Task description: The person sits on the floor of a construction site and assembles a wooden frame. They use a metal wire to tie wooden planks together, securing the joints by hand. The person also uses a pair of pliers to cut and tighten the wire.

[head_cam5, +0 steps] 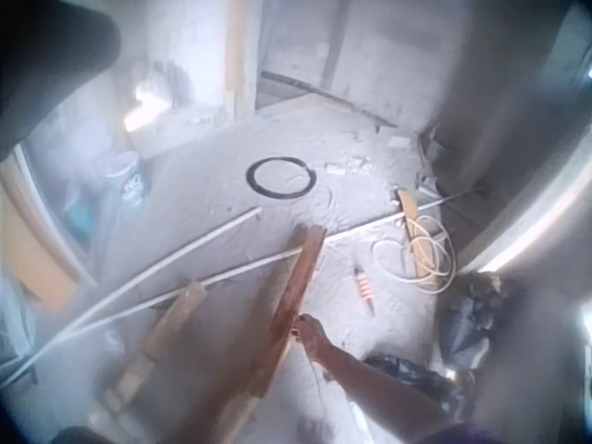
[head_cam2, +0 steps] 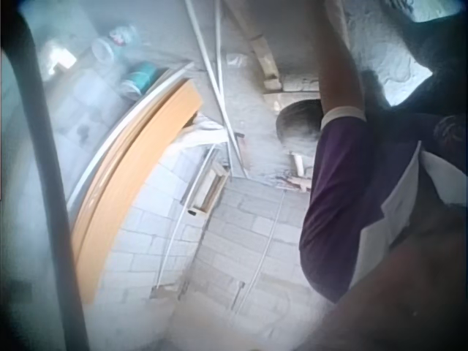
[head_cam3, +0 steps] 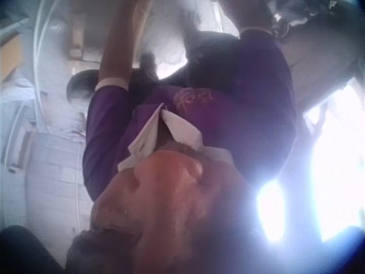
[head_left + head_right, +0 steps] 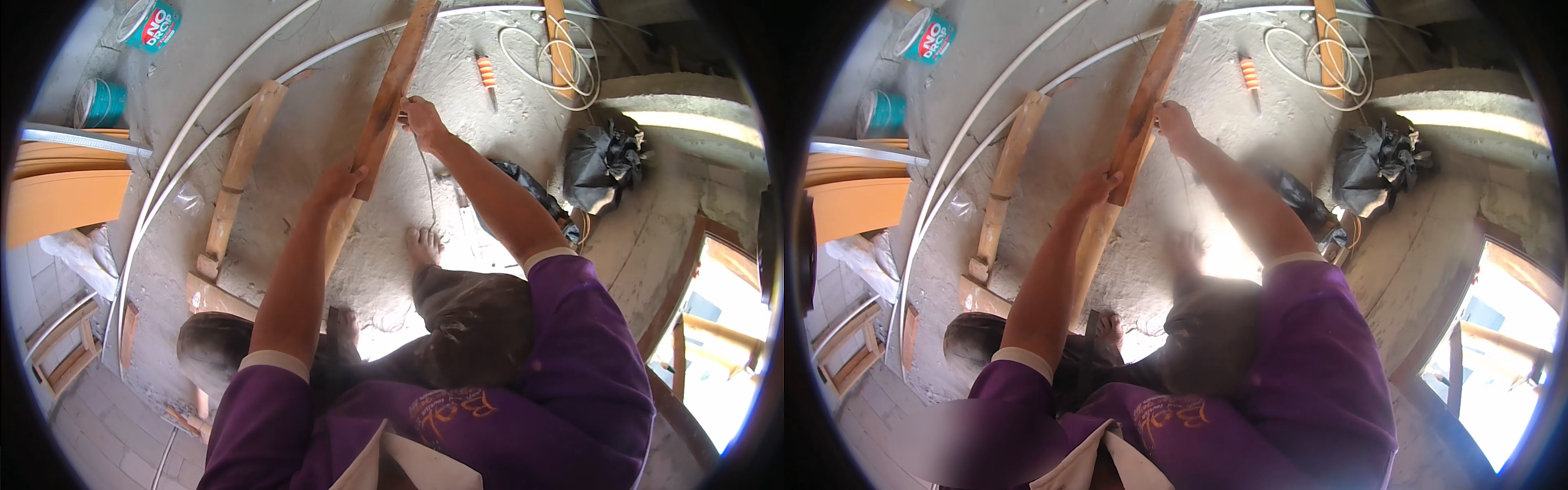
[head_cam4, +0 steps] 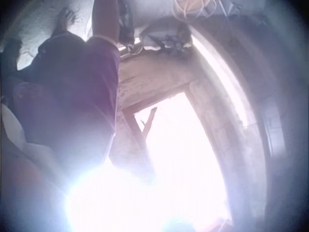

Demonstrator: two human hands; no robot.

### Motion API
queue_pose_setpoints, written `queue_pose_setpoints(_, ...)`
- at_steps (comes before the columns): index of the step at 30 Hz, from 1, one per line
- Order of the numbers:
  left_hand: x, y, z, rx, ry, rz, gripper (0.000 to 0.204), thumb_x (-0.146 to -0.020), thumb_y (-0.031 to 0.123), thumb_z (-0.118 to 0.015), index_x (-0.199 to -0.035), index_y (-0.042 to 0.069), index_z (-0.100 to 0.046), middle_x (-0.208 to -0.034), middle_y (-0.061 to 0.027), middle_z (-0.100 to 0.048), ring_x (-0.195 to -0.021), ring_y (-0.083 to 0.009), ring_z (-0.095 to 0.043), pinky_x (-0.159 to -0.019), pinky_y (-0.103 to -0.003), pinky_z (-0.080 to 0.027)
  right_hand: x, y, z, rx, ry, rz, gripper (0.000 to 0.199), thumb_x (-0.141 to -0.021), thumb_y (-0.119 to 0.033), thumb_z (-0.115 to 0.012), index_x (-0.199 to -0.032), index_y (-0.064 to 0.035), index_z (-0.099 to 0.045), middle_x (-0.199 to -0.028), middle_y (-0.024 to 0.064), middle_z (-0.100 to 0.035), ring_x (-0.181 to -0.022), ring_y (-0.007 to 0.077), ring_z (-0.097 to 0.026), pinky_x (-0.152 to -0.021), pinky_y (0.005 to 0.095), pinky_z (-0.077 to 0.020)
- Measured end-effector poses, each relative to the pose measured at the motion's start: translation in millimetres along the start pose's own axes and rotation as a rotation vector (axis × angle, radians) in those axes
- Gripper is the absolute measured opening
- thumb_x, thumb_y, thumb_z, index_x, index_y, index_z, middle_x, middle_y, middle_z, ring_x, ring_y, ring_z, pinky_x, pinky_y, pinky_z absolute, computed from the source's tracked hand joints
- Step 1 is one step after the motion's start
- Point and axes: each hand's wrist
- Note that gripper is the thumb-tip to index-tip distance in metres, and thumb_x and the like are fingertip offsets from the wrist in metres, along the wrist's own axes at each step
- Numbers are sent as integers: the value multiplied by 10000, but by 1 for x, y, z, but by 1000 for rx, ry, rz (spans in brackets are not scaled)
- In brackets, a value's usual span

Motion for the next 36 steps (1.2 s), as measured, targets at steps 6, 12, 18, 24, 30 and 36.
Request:
queue_pose_setpoints(6,-16,-19,1,-25,-22,-26,528,-942,298,-559,-1390,36,-458,-1215,-213,-624,-1113,-323,-604,-944,-383,-444,-4,4,7,47,-83,-93,198,-973,-272,-498,-999,-84,-554,-927,40,-569,-849,169,-554,-751,342,-449)
queue_pose_setpoints(12,-16,-14,4,-3,-35,-19,555,-950,276,-558,-1419,11,-419,-1270,-216,-595,-1173,-307,-579,-969,-365,-435,-3,7,9,-30,-47,-109,227,-949,-237,-535,-1023,-25,-572,-930,74,-595,-821,184,-579,-717,341,-486)
queue_pose_setpoints(18,-15,-21,0,190,-16,-35,539,-942,266,-567,-1414,38,-440,-1264,-196,-606,-1152,-285,-592,-962,-357,-438,6,-7,-2,-50,-8,-114,164,-925,-164,-581,-893,-5,-608,-832,63,-584,-770,161,-563,-646,309,-474)
queue_pose_setpoints(24,-12,-24,-1,231,66,-34,604,-889,316,-571,-1408,39,-438,-1231,-219,-617,-1126,-322,-606,-944,-386,-455,3,-8,-12,39,-10,-104,154,-928,-160,-595,-914,-8,-617,-835,55,-576,-787,153,-577,-646,326,-512)
queue_pose_setpoints(30,0,27,-25,-244,238,44,768,-822,363,-627,-1439,11,-336,-1198,-278,-604,-1072,-402,-616,-916,-437,-475,-30,32,19,383,-122,203,209,-952,-226,-565,-1006,-29,-607,-924,57,-590,-855,165,-608,-764,325,-542)
queue_pose_setpoints(36,7,35,-31,-349,257,119,699,-779,227,-680,-1346,-16,-351,-1090,-259,-643,-1051,-399,-623,-906,-460,-483,-5,9,6,138,-75,-55,238,-961,-268,-542,-1012,-46,-608,-1003,57,-616,-921,169,-610,-754,338,-493)
Point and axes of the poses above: each hand's wrist, its own x-axis away from the middle knuckle, its own z-axis out of the back of the hand, y = z × x
